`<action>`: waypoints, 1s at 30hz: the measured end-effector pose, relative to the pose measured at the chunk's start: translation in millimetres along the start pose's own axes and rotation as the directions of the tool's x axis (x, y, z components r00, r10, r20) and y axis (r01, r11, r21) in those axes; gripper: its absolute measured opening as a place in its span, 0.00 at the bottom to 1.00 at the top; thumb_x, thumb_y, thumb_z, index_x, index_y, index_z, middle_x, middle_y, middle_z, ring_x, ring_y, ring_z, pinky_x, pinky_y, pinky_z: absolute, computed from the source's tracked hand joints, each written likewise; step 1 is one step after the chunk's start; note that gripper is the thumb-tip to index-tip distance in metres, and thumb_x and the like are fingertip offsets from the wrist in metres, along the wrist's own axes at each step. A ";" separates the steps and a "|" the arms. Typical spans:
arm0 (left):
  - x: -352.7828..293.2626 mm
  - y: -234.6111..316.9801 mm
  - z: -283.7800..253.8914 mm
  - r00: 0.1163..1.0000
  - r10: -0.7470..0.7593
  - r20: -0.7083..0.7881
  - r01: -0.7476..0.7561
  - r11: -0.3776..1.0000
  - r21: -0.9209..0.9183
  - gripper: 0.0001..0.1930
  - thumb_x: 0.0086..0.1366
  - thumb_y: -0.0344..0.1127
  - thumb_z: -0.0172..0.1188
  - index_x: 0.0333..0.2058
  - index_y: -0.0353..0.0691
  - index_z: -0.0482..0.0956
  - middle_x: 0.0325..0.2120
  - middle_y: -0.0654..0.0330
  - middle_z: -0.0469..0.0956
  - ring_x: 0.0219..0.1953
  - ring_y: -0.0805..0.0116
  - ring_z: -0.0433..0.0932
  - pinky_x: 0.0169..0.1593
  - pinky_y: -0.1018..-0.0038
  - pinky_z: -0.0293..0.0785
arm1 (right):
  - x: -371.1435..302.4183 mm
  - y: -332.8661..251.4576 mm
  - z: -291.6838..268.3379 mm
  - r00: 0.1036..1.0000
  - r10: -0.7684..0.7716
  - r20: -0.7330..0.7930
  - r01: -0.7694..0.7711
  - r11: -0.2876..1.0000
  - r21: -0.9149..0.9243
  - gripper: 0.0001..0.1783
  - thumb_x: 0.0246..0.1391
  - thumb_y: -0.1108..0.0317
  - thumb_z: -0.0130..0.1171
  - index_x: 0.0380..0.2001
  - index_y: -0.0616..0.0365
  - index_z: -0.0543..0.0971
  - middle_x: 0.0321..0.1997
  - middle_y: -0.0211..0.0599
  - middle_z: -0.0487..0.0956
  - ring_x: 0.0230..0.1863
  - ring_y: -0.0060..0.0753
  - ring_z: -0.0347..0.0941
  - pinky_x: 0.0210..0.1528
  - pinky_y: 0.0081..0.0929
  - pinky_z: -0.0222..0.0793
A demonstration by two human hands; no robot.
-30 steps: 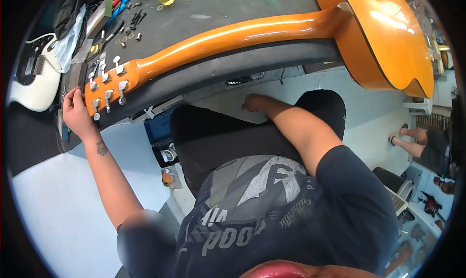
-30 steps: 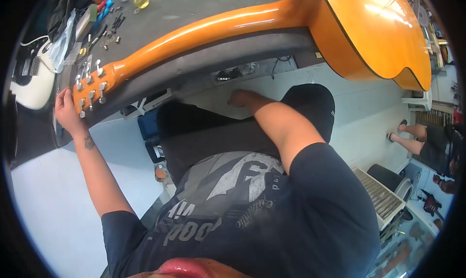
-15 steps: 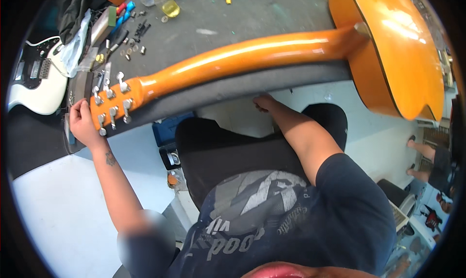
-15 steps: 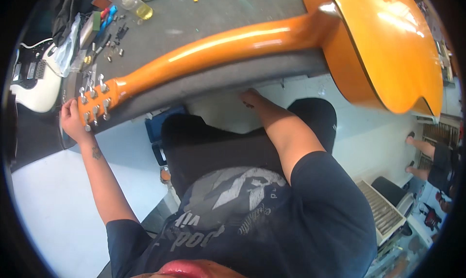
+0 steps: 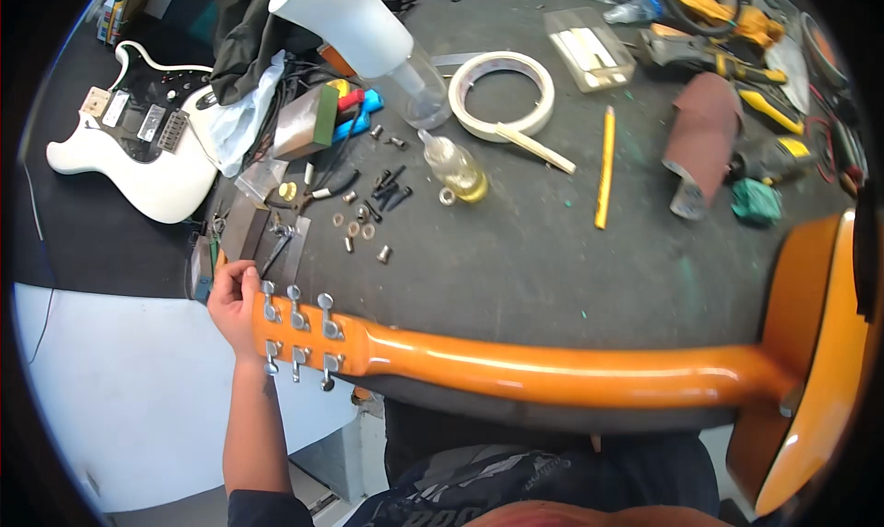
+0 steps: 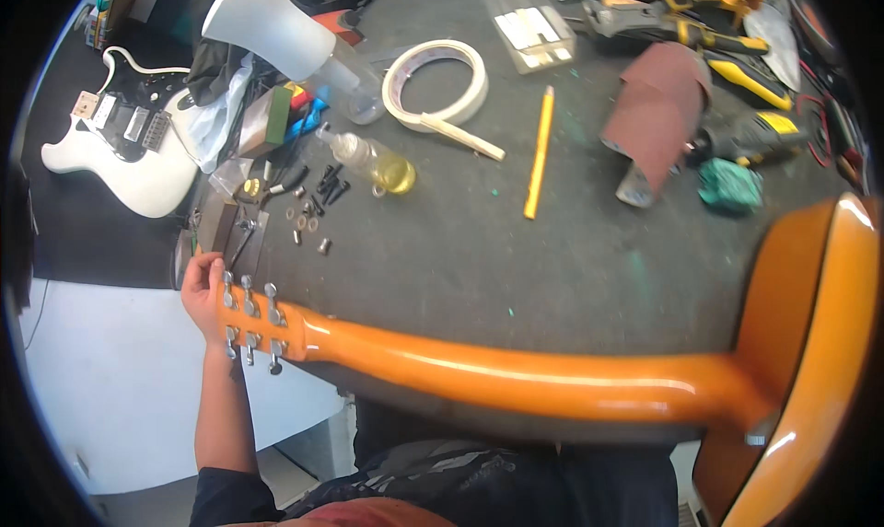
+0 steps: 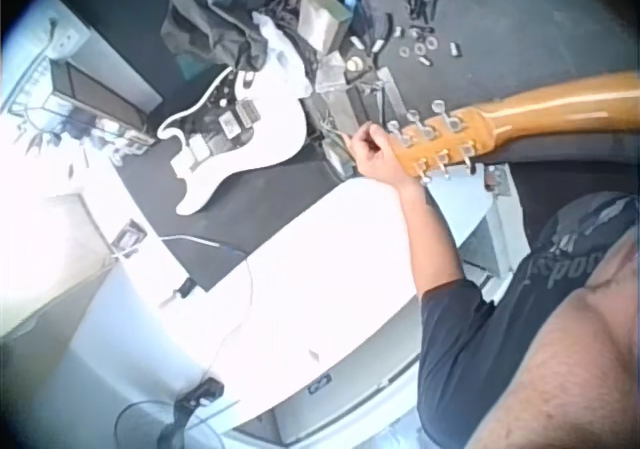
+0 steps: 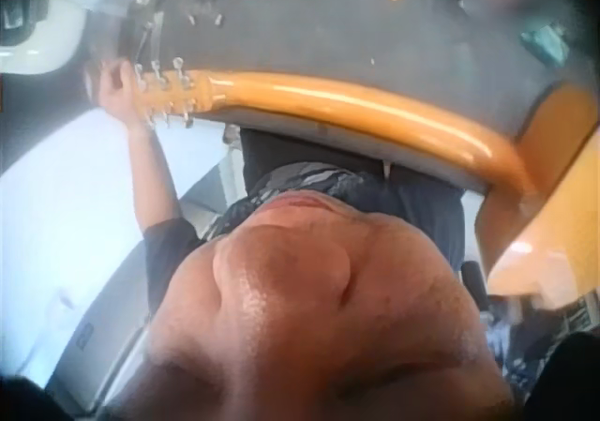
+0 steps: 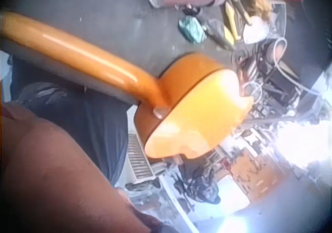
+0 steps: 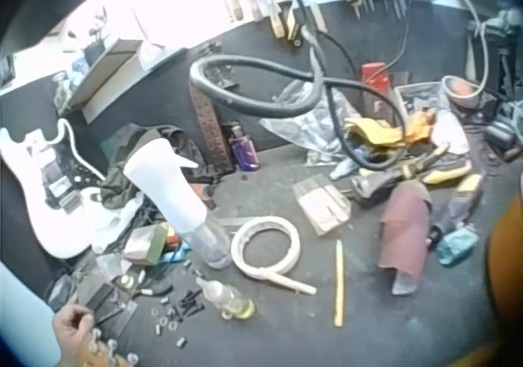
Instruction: The person positions a guitar on a workbench, fastens screws on the tuning pegs using a screwdriver, and searches through a plastic container of spare parts to fit tuning pegs onto the headstock.
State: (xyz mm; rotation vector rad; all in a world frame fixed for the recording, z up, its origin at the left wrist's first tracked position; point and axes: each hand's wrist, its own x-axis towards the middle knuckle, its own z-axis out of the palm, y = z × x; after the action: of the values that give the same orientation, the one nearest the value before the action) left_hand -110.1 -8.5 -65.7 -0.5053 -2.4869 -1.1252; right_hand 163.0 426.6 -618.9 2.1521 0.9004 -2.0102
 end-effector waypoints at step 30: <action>0.5 4.1 5.6 0.998 -0.001 -0.065 0.001 1.000 -0.002 0.04 0.67 0.26 0.63 0.35 0.31 0.82 0.24 0.65 0.79 0.28 0.80 0.74 0.35 0.79 0.73 | -121.1 -24.9 -47.3 0.886 -0.313 0.342 0.053 0.801 0.596 0.26 0.65 0.46 0.54 0.52 0.56 0.80 0.55 0.45 0.81 0.50 0.43 0.79 0.45 0.52 0.80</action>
State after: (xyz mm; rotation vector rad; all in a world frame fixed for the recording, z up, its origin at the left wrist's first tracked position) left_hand -109.6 -1.6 -66.3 -0.4611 -2.4307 -1.1265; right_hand 196.7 422.8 -490.9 1.7253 0.4890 -3.0137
